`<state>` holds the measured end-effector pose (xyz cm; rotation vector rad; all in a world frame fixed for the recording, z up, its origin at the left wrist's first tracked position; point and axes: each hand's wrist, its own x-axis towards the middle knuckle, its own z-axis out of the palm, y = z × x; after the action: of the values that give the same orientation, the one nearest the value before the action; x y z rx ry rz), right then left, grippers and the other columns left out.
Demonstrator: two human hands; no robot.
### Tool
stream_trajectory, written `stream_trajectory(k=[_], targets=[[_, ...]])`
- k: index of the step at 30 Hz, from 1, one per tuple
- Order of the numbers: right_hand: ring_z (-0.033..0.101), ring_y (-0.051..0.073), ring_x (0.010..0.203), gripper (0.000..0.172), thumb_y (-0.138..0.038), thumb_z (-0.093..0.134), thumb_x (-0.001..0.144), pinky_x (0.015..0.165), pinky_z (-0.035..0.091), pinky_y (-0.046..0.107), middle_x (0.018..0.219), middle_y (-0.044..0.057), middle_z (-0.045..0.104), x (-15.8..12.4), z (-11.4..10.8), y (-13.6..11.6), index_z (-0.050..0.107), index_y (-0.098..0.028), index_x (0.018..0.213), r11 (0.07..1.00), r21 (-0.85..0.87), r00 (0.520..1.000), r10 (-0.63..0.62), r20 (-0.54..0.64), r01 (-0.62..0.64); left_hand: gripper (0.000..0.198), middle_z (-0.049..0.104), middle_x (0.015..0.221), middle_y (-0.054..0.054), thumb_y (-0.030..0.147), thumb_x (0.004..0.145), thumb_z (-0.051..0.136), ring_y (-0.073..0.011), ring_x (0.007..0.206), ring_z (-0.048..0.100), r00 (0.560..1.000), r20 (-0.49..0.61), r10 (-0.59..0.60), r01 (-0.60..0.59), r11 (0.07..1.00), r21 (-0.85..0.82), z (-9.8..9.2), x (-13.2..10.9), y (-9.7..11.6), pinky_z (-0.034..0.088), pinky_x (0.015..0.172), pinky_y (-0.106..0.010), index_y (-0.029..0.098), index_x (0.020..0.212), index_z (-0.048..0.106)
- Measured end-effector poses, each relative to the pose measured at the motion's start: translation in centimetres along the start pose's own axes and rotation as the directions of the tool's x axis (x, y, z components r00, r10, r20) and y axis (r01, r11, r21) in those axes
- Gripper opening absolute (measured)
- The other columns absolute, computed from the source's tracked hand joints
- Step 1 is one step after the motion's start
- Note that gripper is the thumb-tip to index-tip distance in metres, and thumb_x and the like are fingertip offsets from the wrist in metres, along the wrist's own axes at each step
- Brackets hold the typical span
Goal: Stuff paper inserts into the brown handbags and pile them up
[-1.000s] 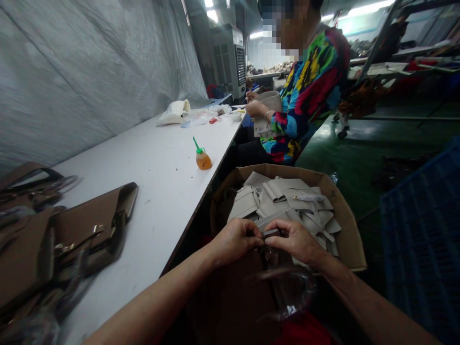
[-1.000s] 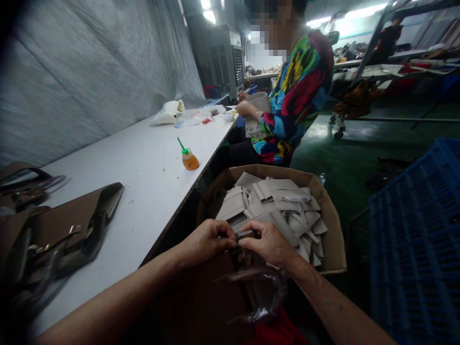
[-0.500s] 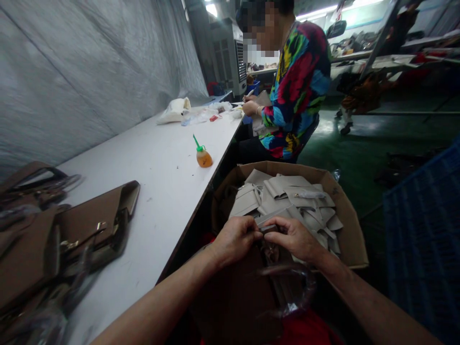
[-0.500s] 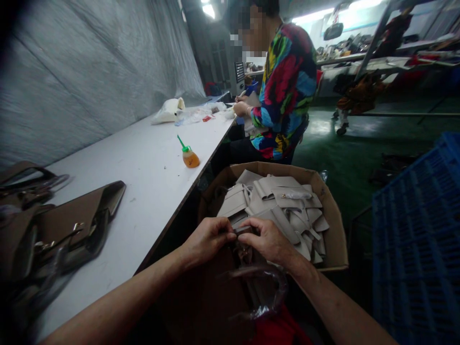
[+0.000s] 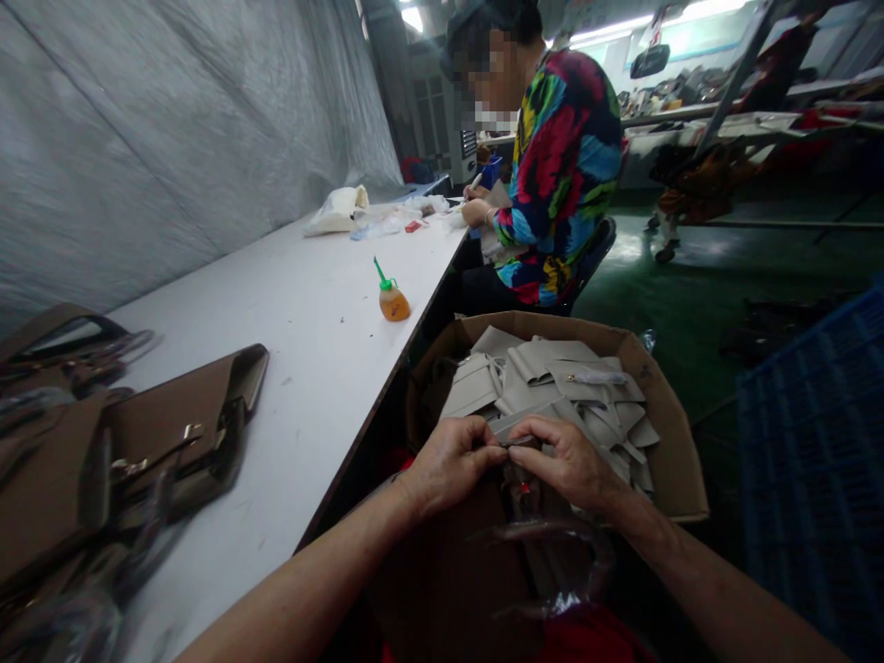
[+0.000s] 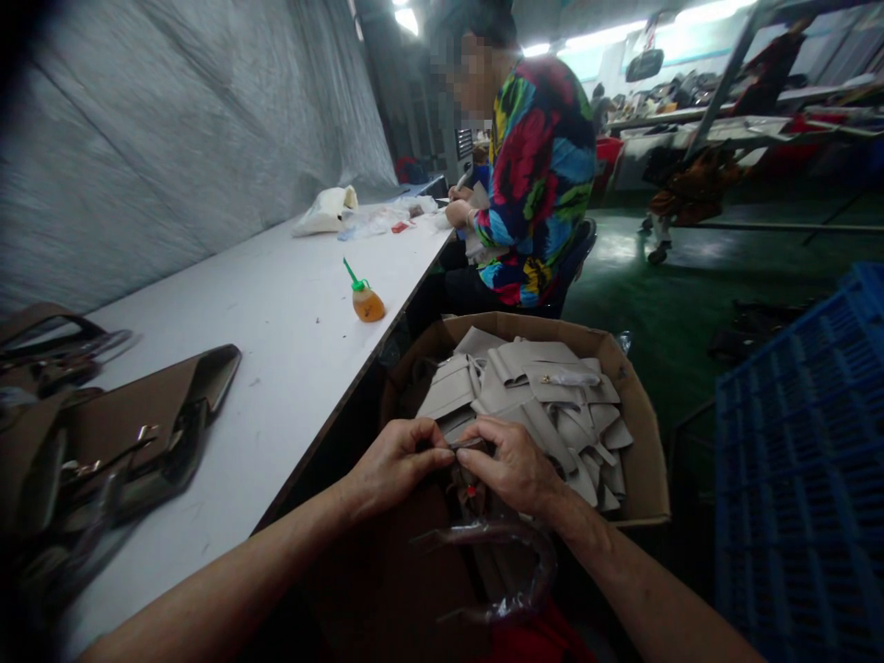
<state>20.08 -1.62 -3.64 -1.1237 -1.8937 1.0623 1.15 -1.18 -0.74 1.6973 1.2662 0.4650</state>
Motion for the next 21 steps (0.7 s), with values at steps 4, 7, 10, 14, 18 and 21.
stream_trajectory(k=[4,7,10,14,18,21], targets=[[0.052,0.015,0.069,0.005,-0.018,0.053,0.074,0.063,0.038,0.026,0.07,0.0,0.057,0.0,0.6,0.1,0.057,-0.018,0.072,0.999,-0.048,0.999,-0.011,-0.052,0.008,0.02,0.051,0.063,0.002,0.032,0.075,0.059,-0.0096,0.061,0.043,1.0,-0.007,0.009,-0.009,0.998,0.055,0.1,0.0,0.3,0.03,0.054,-0.02,0.012,0.072,0.059],[0.05,0.013,0.063,0.004,-0.016,0.052,0.07,0.058,0.037,0.025,0.065,-0.002,0.054,0.2,0.8,0.2,0.054,-0.018,0.068,0.998,-0.034,0.997,0.047,-0.055,-0.049,0.019,0.052,0.063,0.001,0.03,0.073,0.061,-0.0102,0.062,0.044,1.0,-0.023,0.01,-0.008,0.995,0.102,0.1,0.0,0.6,0.03,0.055,-0.02,0.012,0.071,0.06],[0.047,0.012,0.06,0.003,-0.016,0.052,0.068,0.055,0.035,0.024,0.062,-0.003,0.052,0.2,1.0,0.1,0.054,-0.018,0.067,0.995,-0.012,0.994,0.098,-0.057,-0.098,0.02,0.053,0.063,0.001,0.032,0.074,0.061,-0.0104,0.062,0.044,1.0,-0.009,0.003,-0.002,0.994,0.106,0.1,0.1,0.5,0.03,0.054,-0.02,0.012,0.071,0.06],[0.047,0.012,0.058,0.004,-0.016,0.051,0.066,0.054,0.034,0.024,0.06,-0.002,0.052,0.2,1.2,0.0,0.052,-0.018,0.063,0.994,-0.006,0.991,0.109,-0.083,-0.11,0.021,0.055,0.064,0.002,0.034,0.072,0.062,-0.0094,0.06,0.044,0.999,0.014,-0.036,0.035,0.997,0.062,0.2,0.3,0.4,0.03,0.052,-0.019,0.013,0.072,0.06],[0.044,0.011,0.056,0.004,-0.016,0.051,0.067,0.051,0.033,0.023,0.058,-0.003,0.05,0.0,0.9,0.8,0.052,-0.018,0.064,0.991,0.01,0.987,0.136,-0.089,-0.136,0.026,0.054,0.062,0.003,0.037,0.064,0.069,-0.0095,0.058,0.043,0.991,0.035,-0.126,0.123,0.989,0.082,-0.4,0.2,0.5,0.03,0.05,-0.02,0.013,0.072,0.061],[0.042,0.011,0.053,0.004,-0.019,0.051,0.068,0.05,0.032,0.023,0.055,-0.004,0.047,-0.2,0.6,1.9,0.051,-0.018,0.064,0.975,0.066,0.972,0.219,-0.082,-0.214,0.026,0.056,0.065,0.001,0.038,0.067,0.066,-0.0112,0.061,0.046,0.987,0.076,-0.144,0.133,0.982,0.134,-1.3,-0.1,0.2,0.031,0.052,-0.02,0.014,0.076,0.063]])
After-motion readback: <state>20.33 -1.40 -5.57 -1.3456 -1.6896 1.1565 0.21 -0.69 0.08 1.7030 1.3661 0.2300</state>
